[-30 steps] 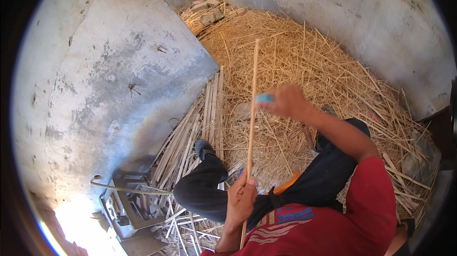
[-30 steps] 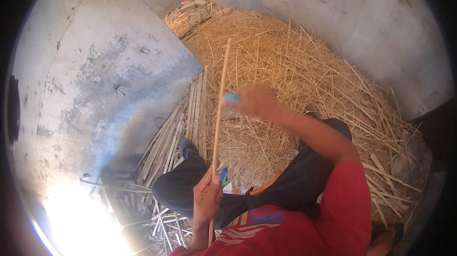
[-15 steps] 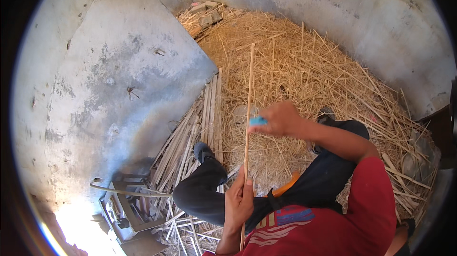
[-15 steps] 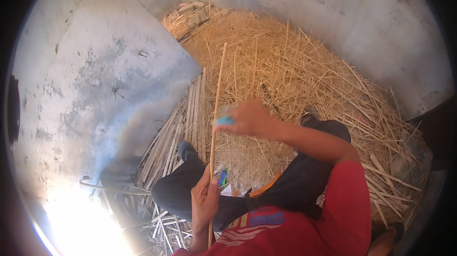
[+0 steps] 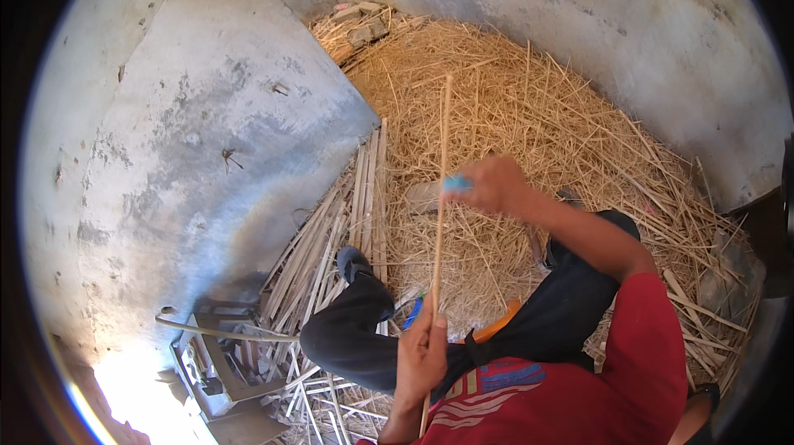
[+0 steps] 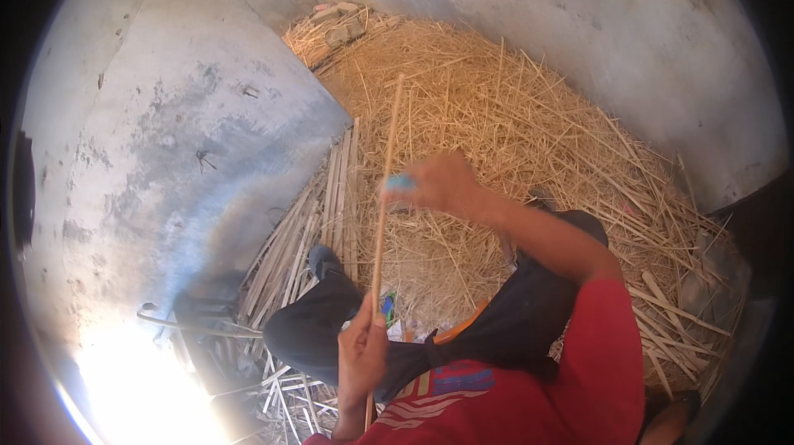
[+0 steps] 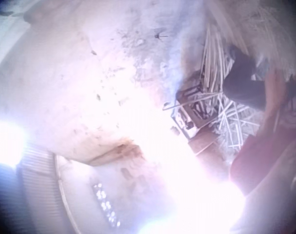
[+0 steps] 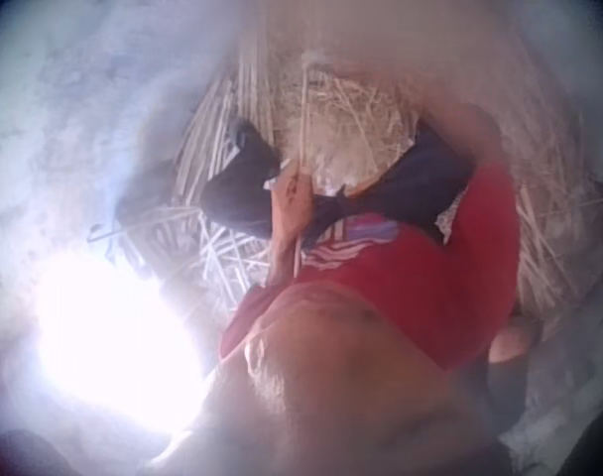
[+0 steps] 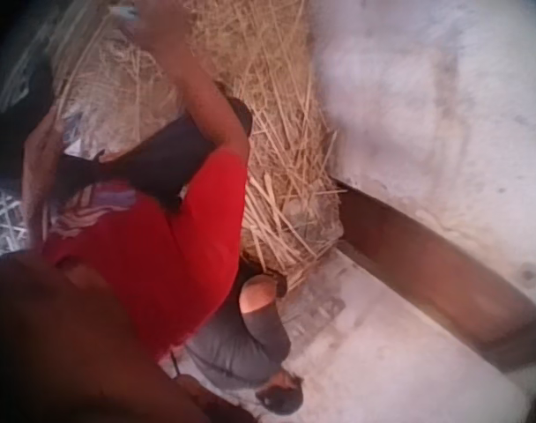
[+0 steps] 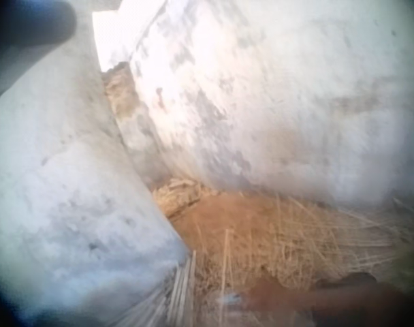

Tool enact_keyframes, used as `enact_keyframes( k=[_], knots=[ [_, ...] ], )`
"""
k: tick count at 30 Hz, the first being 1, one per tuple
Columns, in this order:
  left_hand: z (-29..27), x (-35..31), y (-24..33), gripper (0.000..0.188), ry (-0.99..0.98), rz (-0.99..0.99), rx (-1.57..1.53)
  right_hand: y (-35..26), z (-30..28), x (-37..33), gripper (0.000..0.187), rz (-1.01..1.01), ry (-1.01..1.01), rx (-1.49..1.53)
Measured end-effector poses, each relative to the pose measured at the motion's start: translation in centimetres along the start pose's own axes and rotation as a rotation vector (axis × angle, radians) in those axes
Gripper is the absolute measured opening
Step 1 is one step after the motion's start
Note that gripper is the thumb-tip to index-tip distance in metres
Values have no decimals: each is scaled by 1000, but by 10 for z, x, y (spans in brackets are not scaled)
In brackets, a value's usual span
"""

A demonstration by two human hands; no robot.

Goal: The person sits on a straw-covered floor and uses a small knife to shave the surface of a long bamboo stick. They hold the stick with their left hand and scrape along its length with the knife in their right hand, removing thin strips of material.

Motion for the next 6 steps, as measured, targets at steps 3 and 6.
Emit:
enact_keyframes(
  k=[3,6],
  knots=[
    [-6,4,10,45,7,-33,-94,-59,0,-26,68,-299,79,56],
    [-5,-1,5,48,-2,10,-20,-43,-21,-9,66,-286,82,15]
  ],
)
Point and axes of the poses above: each hand's wrist, its own x-axis towards the middle knuckle, its own z-axis out of the palm, y = z × x, the point moved 4 cm from there along x, towards the middle knuckle, and after that the axes turned 5 degrees about -z, right-handed, at the moved point
